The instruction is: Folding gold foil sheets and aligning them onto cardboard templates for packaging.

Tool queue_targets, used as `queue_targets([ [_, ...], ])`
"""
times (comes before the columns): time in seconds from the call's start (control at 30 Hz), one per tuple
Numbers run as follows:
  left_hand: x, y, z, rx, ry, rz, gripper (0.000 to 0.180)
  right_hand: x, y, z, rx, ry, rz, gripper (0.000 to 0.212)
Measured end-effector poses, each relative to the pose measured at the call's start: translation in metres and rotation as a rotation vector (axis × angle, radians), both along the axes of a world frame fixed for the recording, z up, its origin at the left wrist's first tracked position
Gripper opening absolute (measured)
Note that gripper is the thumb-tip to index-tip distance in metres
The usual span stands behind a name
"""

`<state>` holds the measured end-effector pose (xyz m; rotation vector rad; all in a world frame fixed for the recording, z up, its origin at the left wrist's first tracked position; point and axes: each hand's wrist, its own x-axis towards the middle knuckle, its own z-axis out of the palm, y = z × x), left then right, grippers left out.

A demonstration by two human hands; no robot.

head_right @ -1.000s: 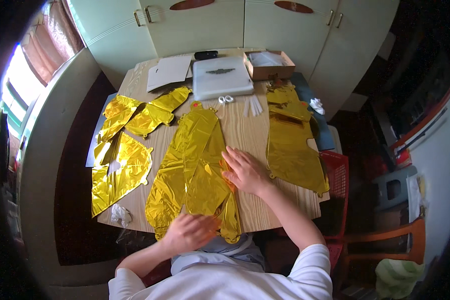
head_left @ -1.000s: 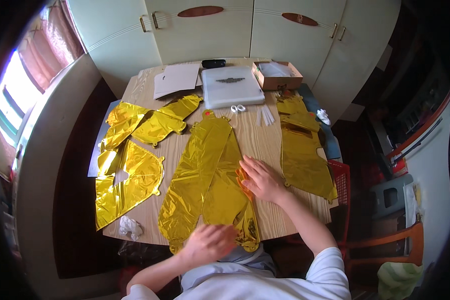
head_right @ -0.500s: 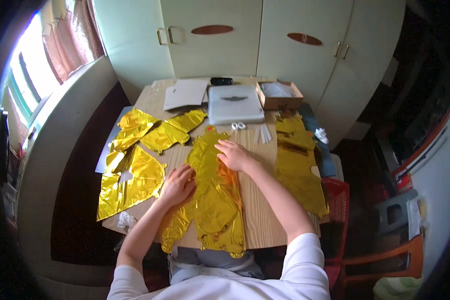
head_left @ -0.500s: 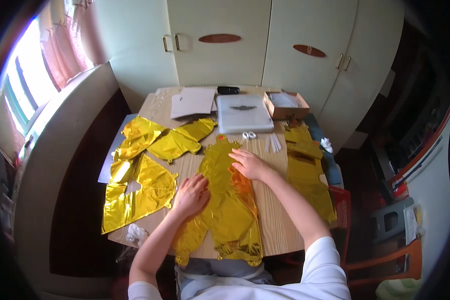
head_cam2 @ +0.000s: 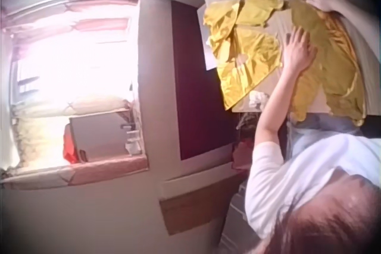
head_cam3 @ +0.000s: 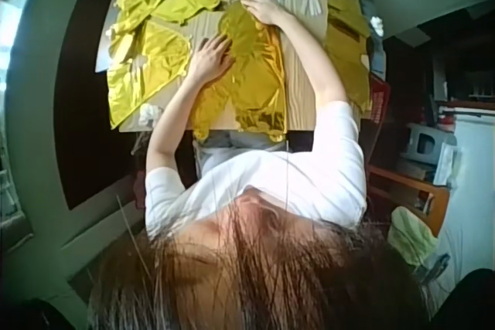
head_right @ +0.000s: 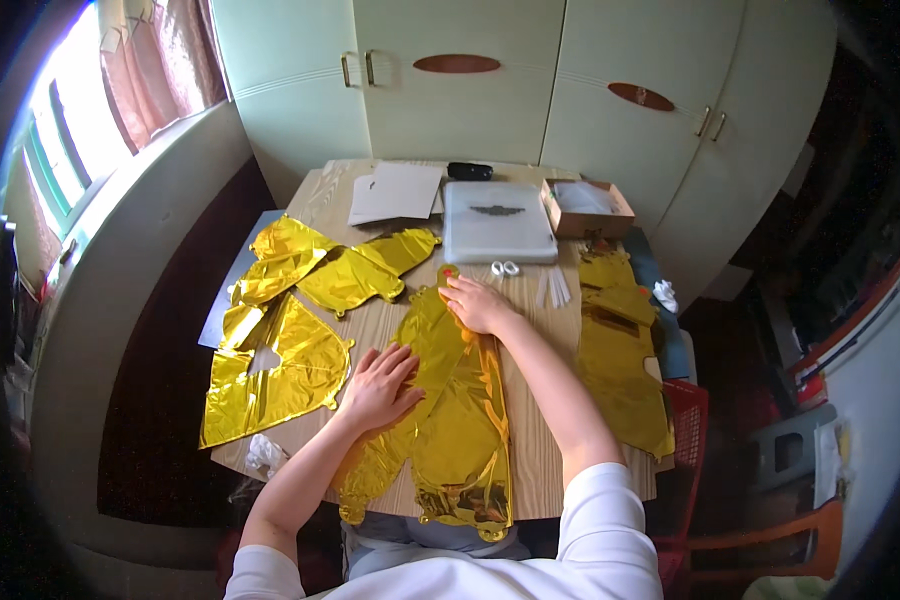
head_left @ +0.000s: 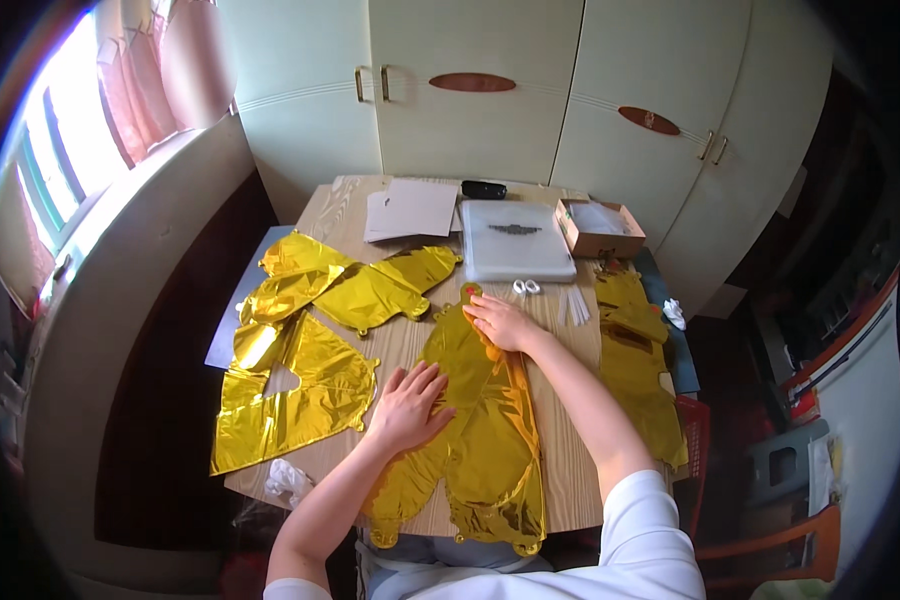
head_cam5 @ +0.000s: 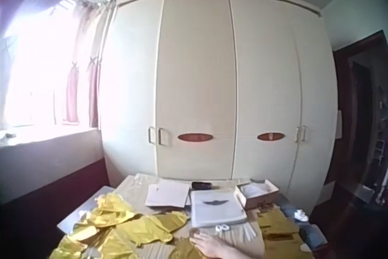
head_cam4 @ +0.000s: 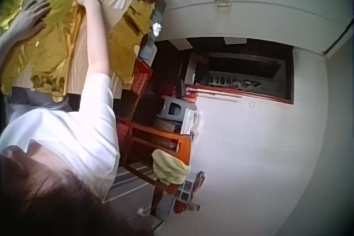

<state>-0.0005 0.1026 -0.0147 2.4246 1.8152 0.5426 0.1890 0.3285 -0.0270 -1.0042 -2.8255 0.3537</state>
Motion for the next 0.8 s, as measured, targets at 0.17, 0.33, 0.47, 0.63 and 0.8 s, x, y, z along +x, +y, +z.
queue_targets([
  [0.17,0.001,0.000,0.001,-0.012,0.003,-0.005,0.063,0.005,-0.003,-0.002,-0.005,0.009,0.014,0.045],
  [0.33,0.004,0.001,0.008,-0.041,0.026,-0.020,0.065,0.009,-0.008,0.008,-0.032,-0.017,0.017,0.046],
  [0.47,0.010,0.005,0.011,-0.067,0.044,-0.061,0.065,0.025,-0.017,0.005,0.106,0.196,-0.017,0.049],
  [0.63,0.005,-0.001,0.011,-0.120,0.061,-0.020,0.066,0.063,-0.106,0.041,0.018,0.427,-0.002,0.048],
  [0.8,0.009,0.003,0.010,-0.103,0.034,-0.039,0.064,0.148,-0.247,0.050,0.038,0.358,0.130,0.055],
])
